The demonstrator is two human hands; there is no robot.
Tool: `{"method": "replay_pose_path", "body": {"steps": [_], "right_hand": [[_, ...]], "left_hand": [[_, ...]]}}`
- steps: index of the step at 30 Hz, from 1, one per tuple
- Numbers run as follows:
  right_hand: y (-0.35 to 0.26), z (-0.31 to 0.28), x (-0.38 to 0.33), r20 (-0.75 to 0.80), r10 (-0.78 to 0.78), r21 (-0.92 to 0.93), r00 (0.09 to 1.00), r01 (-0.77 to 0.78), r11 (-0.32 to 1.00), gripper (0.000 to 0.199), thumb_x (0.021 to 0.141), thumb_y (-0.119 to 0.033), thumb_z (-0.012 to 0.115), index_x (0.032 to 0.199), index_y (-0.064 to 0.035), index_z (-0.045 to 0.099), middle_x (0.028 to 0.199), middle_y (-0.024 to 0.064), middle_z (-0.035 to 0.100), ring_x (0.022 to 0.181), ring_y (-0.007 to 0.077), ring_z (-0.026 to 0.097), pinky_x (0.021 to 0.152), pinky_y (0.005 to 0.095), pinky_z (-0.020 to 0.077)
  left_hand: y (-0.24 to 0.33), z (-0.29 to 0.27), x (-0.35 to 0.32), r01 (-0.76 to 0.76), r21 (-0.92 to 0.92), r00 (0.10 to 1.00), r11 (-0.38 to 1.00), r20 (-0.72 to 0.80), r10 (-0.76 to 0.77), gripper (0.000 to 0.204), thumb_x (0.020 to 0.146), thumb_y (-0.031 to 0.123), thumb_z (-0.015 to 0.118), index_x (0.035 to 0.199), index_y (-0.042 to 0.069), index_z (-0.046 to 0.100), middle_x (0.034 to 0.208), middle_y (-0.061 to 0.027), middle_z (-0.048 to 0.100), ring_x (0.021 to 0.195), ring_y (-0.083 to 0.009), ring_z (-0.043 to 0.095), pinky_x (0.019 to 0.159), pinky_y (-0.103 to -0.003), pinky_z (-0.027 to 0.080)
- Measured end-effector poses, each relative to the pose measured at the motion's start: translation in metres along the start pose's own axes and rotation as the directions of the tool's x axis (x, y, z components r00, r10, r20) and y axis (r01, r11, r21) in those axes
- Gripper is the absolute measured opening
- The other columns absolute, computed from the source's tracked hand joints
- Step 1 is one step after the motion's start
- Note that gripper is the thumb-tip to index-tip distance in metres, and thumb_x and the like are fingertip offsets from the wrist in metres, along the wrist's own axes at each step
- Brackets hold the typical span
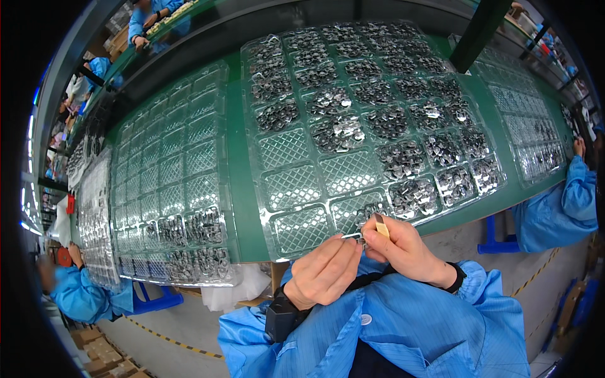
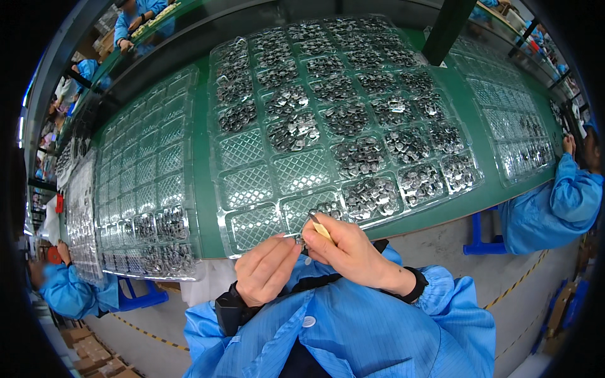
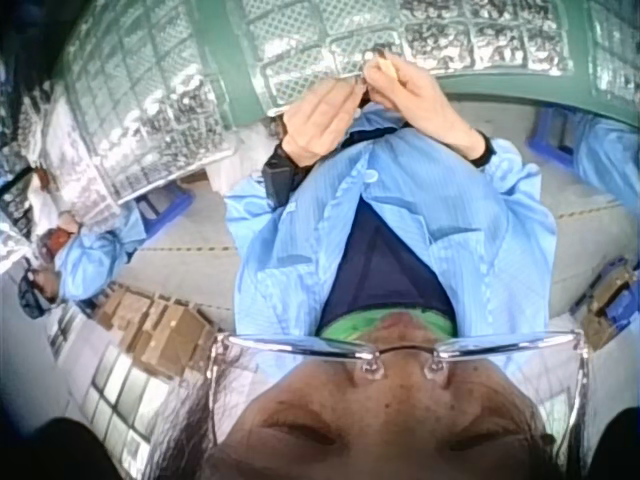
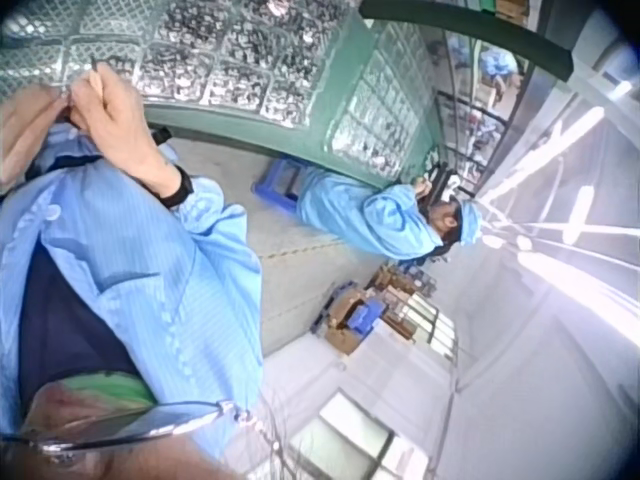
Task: Inspecting and sorting small metal components on plastic trays at a factory production line.
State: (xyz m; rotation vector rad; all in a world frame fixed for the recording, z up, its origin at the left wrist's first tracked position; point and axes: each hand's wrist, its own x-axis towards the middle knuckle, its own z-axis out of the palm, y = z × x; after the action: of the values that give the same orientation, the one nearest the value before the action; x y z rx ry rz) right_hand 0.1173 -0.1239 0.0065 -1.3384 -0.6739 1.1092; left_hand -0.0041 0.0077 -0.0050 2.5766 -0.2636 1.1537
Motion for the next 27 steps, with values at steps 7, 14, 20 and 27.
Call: {"method": "replay_pose_path", "body": {"steps": [7,14,20,27], "right_hand": [[-0.004,0.003,0.0,-0.039,-0.038,-0.199,0.999,0.029,0.98,0.017,0.094,-0.016,0.046,0.084,-0.0021,0.047,0.057,0.0002,0.045,0.053,0.0064,0.042,0.047,0.0235,0.0349],[-0.003,0.003,-0.001,-0.046,-0.063,-0.242,0.997,0.05,0.969,0.016,0.093,-0.016,0.046,0.085,-0.0018,0.049,0.056,0.0016,0.046,0.051,0.0071,0.044,0.046,0.0239,0.036],[-0.006,0.003,-0.001,-0.053,-0.067,-0.299,0.996,0.048,0.953,0.014,0.094,-0.012,0.043,0.085,-0.0015,0.047,0.06,0.0007,0.047,0.054,0.0055,0.044,0.047,0.0218,0.0354],[0.0,0.006,0.003,-0.046,-0.03,-0.27,0.999,0.016,0.963,0.012,0.092,-0.014,0.049,0.089,-0.0024,0.052,0.063,0.0038,0.051,0.056,0.0085,0.049,0.051,0.024,0.0397]], "left_hand": [[0.001,0.013,-0.014,0.131,-0.087,0.987,0.988,-0.087,-0.139,0.029,0.061,-0.002,0.063,0.09,-0.004,0.063,0.091,-0.0137,0.062,0.081,-0.0265,0.063,0.066,-0.03,0.055],[0.006,0.015,-0.013,0.179,-0.092,0.978,0.98,-0.095,-0.188,0.028,0.06,-0.008,0.07,0.087,-0.001,0.062,0.089,-0.0109,0.062,0.077,-0.0253,0.063,0.066,-0.031,0.055],[0.006,0.021,-0.012,0.225,-0.117,0.961,0.967,-0.135,-0.24,0.025,0.06,-0.008,0.069,0.083,0.0,0.062,0.088,-0.0108,0.063,0.076,-0.0255,0.063,0.064,-0.031,0.054],[0.003,0.016,-0.021,0.252,-0.126,0.952,0.959,-0.146,-0.27,0.026,0.06,-0.006,0.068,0.086,-0.002,0.062,0.09,-0.014,0.063,0.08,-0.0277,0.063,0.066,-0.032,0.054]]}}
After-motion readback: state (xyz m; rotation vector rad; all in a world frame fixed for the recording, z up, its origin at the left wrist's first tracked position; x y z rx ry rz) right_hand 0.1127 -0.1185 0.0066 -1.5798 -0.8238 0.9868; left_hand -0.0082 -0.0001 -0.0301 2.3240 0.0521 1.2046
